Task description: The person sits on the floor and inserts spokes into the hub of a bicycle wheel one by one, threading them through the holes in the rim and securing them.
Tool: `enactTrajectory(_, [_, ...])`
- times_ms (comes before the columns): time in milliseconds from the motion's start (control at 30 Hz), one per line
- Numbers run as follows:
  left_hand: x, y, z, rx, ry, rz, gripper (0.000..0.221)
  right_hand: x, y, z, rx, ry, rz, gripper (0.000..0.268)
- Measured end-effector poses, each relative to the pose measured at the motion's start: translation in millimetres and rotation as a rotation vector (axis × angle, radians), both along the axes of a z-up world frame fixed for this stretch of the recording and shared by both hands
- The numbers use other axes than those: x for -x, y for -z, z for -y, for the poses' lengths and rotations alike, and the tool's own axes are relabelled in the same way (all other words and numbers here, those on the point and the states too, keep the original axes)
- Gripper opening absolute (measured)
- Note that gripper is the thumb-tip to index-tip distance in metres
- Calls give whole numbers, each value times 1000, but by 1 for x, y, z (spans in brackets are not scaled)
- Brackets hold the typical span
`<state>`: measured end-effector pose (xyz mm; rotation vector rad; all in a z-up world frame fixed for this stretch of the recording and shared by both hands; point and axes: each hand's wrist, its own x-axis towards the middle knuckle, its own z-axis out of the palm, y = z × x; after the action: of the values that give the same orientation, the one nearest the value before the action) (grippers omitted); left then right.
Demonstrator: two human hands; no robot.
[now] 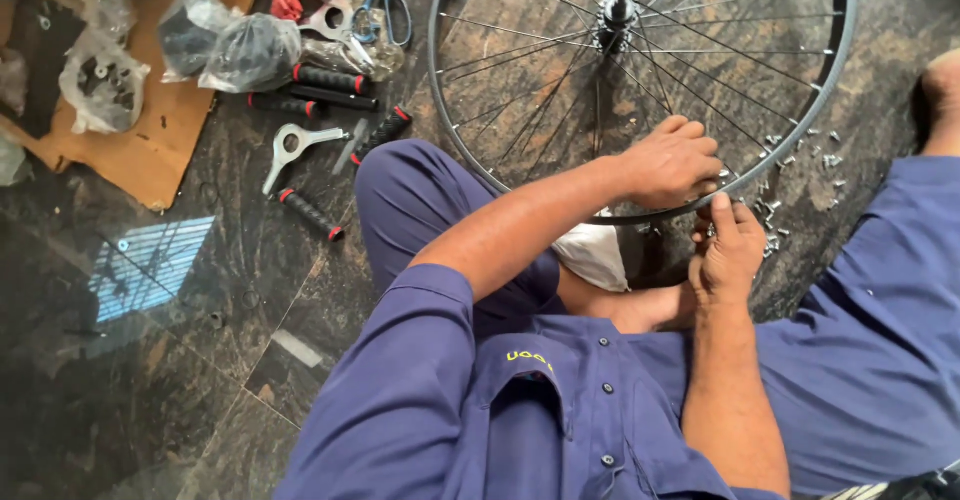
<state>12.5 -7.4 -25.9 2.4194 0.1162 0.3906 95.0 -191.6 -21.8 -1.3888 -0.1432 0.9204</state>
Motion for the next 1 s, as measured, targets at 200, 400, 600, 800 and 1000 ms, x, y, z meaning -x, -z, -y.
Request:
enactTrajectory(200, [-2,-2,0,-8,-2,-22,13,0,-4,-2,28,14,-3,19])
enactTrajectory(400, [-2,-8,2,54,-11,-121,14,-1,-1,-1,10,21,6,19])
enactTrajectory(600, [-1,-12,1,74,-14,-89,18,-2,-2,-2,-5,20,-5,20])
enactTrajectory(800, [0,-11,4,24,-26,-130,18,-1,-3,-2,6,17,-7,18])
enactTrajectory(1000, [0,-9,6,24,-44,-122,16,-1,3,0,9,19,-3,19])
